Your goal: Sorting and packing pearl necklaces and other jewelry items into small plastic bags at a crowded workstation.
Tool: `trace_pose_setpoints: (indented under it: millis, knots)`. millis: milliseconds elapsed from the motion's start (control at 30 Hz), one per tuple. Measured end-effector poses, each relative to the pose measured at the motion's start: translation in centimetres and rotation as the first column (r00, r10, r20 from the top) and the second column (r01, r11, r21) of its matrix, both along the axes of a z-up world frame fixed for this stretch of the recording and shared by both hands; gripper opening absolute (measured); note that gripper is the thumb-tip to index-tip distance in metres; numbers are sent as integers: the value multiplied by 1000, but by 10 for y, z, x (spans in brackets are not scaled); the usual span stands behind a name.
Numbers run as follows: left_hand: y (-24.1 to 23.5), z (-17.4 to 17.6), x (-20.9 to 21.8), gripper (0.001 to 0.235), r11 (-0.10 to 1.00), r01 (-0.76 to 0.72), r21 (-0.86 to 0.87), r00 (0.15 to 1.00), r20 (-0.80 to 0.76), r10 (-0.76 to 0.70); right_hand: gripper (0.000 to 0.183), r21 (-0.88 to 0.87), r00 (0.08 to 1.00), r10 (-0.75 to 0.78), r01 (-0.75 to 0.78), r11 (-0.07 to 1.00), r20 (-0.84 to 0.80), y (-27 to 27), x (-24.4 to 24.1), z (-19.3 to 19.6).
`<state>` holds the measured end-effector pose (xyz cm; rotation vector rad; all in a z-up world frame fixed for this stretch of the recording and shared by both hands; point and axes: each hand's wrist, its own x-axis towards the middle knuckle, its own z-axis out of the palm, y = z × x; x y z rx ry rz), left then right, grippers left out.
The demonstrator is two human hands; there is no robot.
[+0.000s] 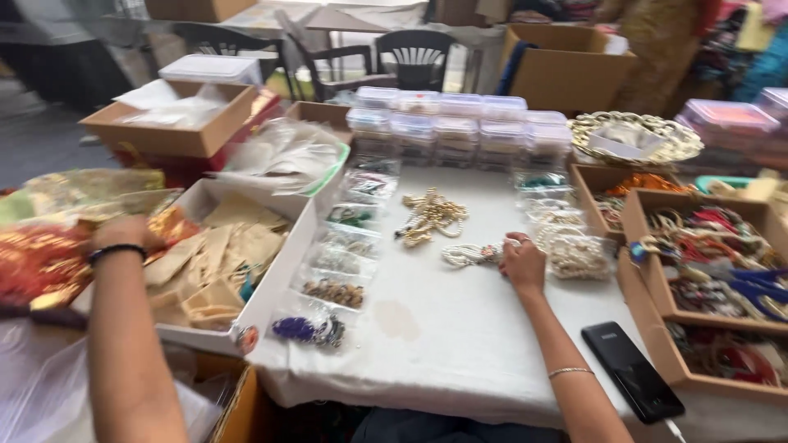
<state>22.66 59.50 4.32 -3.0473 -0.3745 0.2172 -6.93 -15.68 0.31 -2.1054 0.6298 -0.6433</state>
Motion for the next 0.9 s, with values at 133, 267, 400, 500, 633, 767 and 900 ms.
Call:
trace_pose_setpoints:
  millis: [133, 267, 400, 500, 633, 767, 900]
  knots:
    - [-55, 71, -12, 80, 993, -94, 73, 994, -57, 98, 32, 47, 1000, 10, -11, 999, 15, 14, -15, 24]
    - [-111, 112, -11, 75, 993, -24, 114, 959, 283, -10, 31, 37, 999, 41, -40, 998, -13, 11, -11, 17]
    - [-194, 149, -58, 47, 927, 369, 76, 822, 439, -363, 32, 47, 998, 59, -59, 997, 20, 10, -10, 14]
    - [-228, 112, -33, 61, 911, 393, 122, 812, 419, -406, 31, 34, 999, 38, -39, 999, 13, 13, -13, 16]
    - [-238, 78, -5, 57, 896, 431, 104, 797, 422, -432, 33, 7, 1000, 21, -21, 1000, 16, 10, -10, 12]
    - [-248, 93, -1, 42, 871, 402, -281, 891, 339, -302, 33, -32, 990, 44, -49, 998, -131, 2, 0, 27]
    - [-245, 104, 19, 48, 867, 311, -389, 927, 326, -186, 35, -79, 992, -17, 7, 997, -126, -4, 22, 20]
